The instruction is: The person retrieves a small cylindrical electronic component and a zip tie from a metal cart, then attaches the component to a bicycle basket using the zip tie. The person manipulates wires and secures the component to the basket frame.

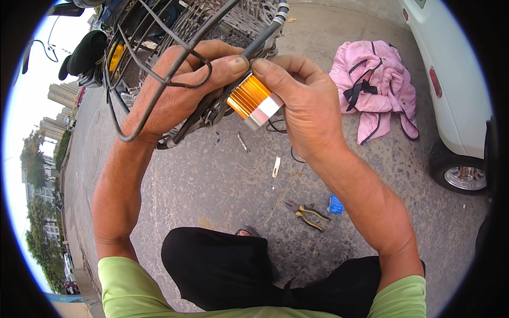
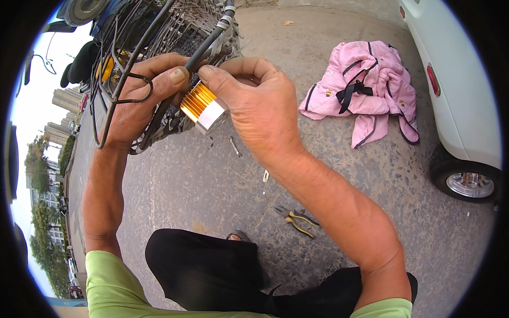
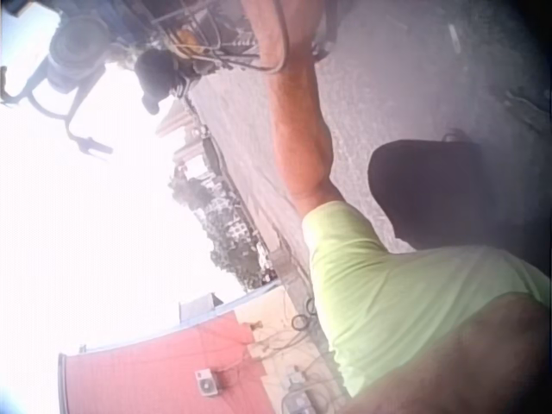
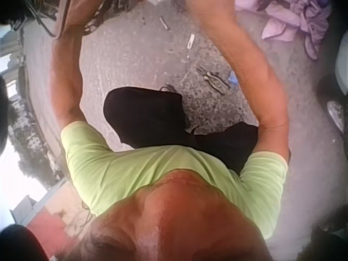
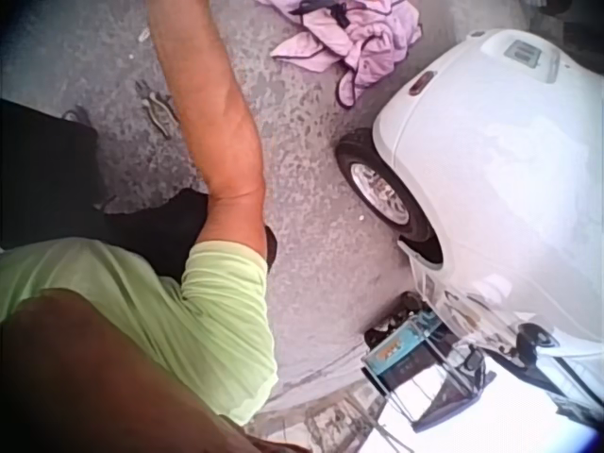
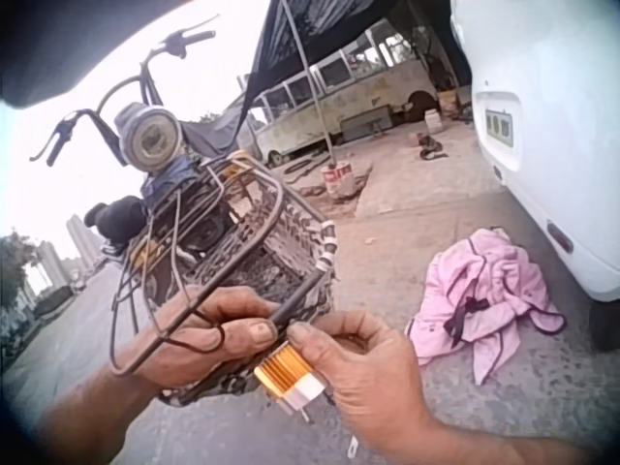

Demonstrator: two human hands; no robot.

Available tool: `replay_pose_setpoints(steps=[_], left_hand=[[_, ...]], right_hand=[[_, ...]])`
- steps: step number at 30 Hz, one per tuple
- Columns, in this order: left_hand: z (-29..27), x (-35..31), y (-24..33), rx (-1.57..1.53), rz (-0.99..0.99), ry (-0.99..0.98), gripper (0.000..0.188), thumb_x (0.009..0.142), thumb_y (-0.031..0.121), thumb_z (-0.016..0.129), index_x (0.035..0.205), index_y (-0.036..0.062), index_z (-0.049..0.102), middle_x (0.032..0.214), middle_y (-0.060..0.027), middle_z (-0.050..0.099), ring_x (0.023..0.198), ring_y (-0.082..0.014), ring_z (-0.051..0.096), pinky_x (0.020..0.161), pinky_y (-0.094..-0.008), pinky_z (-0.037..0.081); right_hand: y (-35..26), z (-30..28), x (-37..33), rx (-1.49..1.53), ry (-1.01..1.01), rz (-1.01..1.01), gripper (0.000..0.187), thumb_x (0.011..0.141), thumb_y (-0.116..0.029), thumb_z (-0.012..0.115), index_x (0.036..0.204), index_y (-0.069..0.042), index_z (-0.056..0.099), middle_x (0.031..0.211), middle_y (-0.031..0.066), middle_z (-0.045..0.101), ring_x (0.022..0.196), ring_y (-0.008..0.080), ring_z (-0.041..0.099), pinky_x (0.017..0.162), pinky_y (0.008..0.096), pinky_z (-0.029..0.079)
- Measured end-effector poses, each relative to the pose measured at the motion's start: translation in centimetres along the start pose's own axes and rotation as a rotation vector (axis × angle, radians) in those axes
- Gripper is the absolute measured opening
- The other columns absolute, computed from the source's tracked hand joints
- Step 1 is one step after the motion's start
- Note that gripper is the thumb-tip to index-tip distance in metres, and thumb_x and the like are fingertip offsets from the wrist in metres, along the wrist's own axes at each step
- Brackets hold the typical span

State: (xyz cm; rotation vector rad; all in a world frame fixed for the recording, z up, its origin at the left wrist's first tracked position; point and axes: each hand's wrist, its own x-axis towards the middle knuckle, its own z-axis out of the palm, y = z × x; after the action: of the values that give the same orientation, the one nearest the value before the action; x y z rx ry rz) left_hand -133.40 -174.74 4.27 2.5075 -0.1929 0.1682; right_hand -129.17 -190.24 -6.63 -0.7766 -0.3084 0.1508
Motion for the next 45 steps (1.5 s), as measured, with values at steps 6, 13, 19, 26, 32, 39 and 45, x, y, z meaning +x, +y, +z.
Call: replay_pose_setpoints(steps=[6, 13, 19, 26, 32, 39, 45], left_hand=[[0.2, 0.3, -0.4, -0.057, 0.010, -0.022, 0.043, 0.092, 0.039, 0.065, 0.112, 0.0010, 0.069, 0.086, -0.0070, 0.066, 0.081, -0.0142, 0.063, 0.073, -0.0276, 0.052], [0.2, 0.2, -0.2, -0.072, 0.004, -0.027, 0.040, 0.095, 0.033, 0.058, 0.113, -0.0021, 0.065, 0.076, 0.0003, 0.055, 0.072, -0.0083, 0.051, 0.067, -0.0242, 0.043], [0.4, 0.3, 0.2, -0.134, 0.001, -0.062, 0.039, 0.095, 0.031, 0.059, 0.114, -0.0021, 0.066, 0.076, 0.0002, 0.056, 0.071, -0.0077, 0.050, 0.065, -0.0231, 0.042], [0.6, 0.1, 0.3, -0.107, -0.043, -0.032, 0.044, 0.094, 0.036, 0.061, 0.117, -0.0013, 0.067, 0.080, -0.0001, 0.058, 0.072, -0.0072, 0.051, 0.065, -0.0209, 0.042], [0.5, 0.1, 0.1, -0.055, -0.017, -0.026, 0.046, 0.095, 0.039, 0.059, 0.117, -0.0005, 0.067, 0.078, 0.0001, 0.058, 0.071, -0.0069, 0.050, 0.064, -0.0206, 0.042], [0.6, 0.2, -0.5, -0.030, 0.043, 0.002, 0.047, 0.094, 0.046, 0.060, 0.108, 0.0026, 0.070, 0.074, -0.0035, 0.063, 0.066, -0.0081, 0.055, 0.061, -0.0230, 0.045], [0.6, 0.2, -0.3, -0.008, 0.042, 0.020, 0.047, 0.094, 0.047, 0.060, 0.107, 0.0024, 0.071, 0.073, -0.0027, 0.061, 0.065, -0.0077, 0.054, 0.059, -0.0231, 0.044]], right_hand=[[-0.5, 0.2, 0.2, -0.204, 0.015, -0.108, 0.030, 0.082, -0.016, 0.080, 0.095, 0.005, 0.064, 0.082, 0.0092, 0.069, 0.076, 0.0091, 0.063, 0.066, 0.0211, 0.051], [-0.7, 0.6, 0.0, -0.157, -0.004, -0.058, 0.035, 0.082, -0.016, 0.079, 0.102, 0.008, 0.063, 0.085, 0.0101, 0.069, 0.080, 0.0114, 0.065, 0.069, 0.0229, 0.053], [1.3, -0.1, -1.7, 0.031, -0.143, -0.185, 0.057, 0.083, -0.008, 0.076, 0.128, 0.012, 0.047, 0.114, 0.0174, 0.060, 0.104, 0.0196, 0.063, 0.085, 0.0294, 0.056], [1.2, -0.6, -2.2, -0.022, -0.220, -0.154, 0.066, 0.080, -0.005, 0.075, 0.134, 0.011, 0.041, 0.124, 0.0199, 0.053, 0.113, 0.0228, 0.059, 0.092, 0.0330, 0.055], [2.8, -1.4, -1.6, -0.231, -0.157, -0.244, 0.076, 0.075, -0.016, 0.081, 0.134, 0.008, 0.039, 0.119, 0.0212, 0.053, 0.113, 0.0260, 0.058, 0.094, 0.0376, 0.053], [2.9, -1.6, -1.6, -0.262, -0.177, -0.244, 0.074, 0.075, -0.016, 0.082, 0.132, 0.007, 0.040, 0.117, 0.0211, 0.054, 0.112, 0.0254, 0.059, 0.094, 0.0370, 0.054], [1.5, -1.5, -2.1, -0.279, -0.163, -0.085, 0.069, 0.076, -0.013, 0.082, 0.131, 0.007, 0.045, 0.114, 0.0161, 0.061, 0.107, 0.0218, 0.064, 0.095, 0.0349, 0.054]])
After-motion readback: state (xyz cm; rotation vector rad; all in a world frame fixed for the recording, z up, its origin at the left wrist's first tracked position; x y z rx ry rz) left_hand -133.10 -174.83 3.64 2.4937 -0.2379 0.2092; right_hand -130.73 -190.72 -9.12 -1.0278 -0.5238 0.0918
